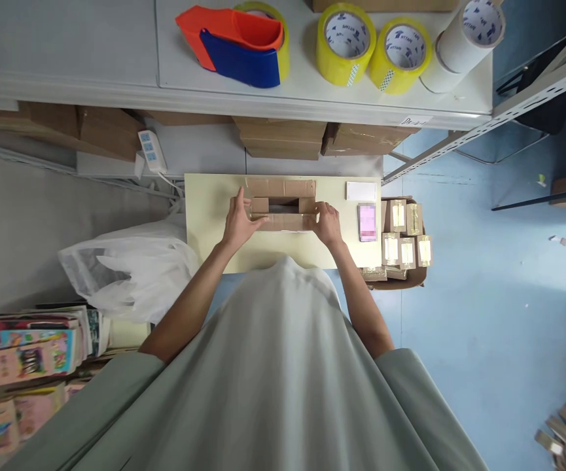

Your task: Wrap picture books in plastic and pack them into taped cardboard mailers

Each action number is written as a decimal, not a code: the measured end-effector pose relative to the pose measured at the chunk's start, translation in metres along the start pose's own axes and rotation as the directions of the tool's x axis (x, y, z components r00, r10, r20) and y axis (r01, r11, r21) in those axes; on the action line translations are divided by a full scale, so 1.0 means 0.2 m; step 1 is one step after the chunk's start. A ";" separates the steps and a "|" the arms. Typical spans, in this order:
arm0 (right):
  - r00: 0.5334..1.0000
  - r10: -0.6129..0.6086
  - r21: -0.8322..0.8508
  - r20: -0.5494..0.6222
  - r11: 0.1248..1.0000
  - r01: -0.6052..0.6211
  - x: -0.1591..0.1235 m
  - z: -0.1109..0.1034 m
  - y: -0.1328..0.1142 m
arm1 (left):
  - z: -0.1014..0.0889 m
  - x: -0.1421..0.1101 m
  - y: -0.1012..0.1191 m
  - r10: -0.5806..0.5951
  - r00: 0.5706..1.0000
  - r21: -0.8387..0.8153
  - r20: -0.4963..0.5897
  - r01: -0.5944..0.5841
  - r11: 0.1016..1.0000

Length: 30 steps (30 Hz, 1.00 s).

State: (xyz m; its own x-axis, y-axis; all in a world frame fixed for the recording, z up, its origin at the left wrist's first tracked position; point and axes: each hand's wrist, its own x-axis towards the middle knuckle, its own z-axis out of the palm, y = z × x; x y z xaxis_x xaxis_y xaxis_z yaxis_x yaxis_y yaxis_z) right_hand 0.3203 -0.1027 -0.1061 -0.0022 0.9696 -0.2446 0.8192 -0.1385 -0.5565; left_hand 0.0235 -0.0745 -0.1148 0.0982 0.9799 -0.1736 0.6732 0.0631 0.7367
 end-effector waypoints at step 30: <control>0.988 0.137 0.636 -0.065 0.769 -0.065 -0.19 0.10 0.11 | 0.07 -0.20 -0.10 -0.037 0.973 -0.262 -0.229 -0.025 0.965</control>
State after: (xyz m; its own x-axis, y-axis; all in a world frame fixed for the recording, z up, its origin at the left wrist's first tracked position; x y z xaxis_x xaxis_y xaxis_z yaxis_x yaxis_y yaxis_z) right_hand 0.3266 -0.1462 -0.1243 0.1472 0.9524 -0.2669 0.2655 -0.2980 -0.9169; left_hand 0.0174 -0.1174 -0.1318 -0.0974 0.9941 -0.0468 0.4550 0.0863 0.8863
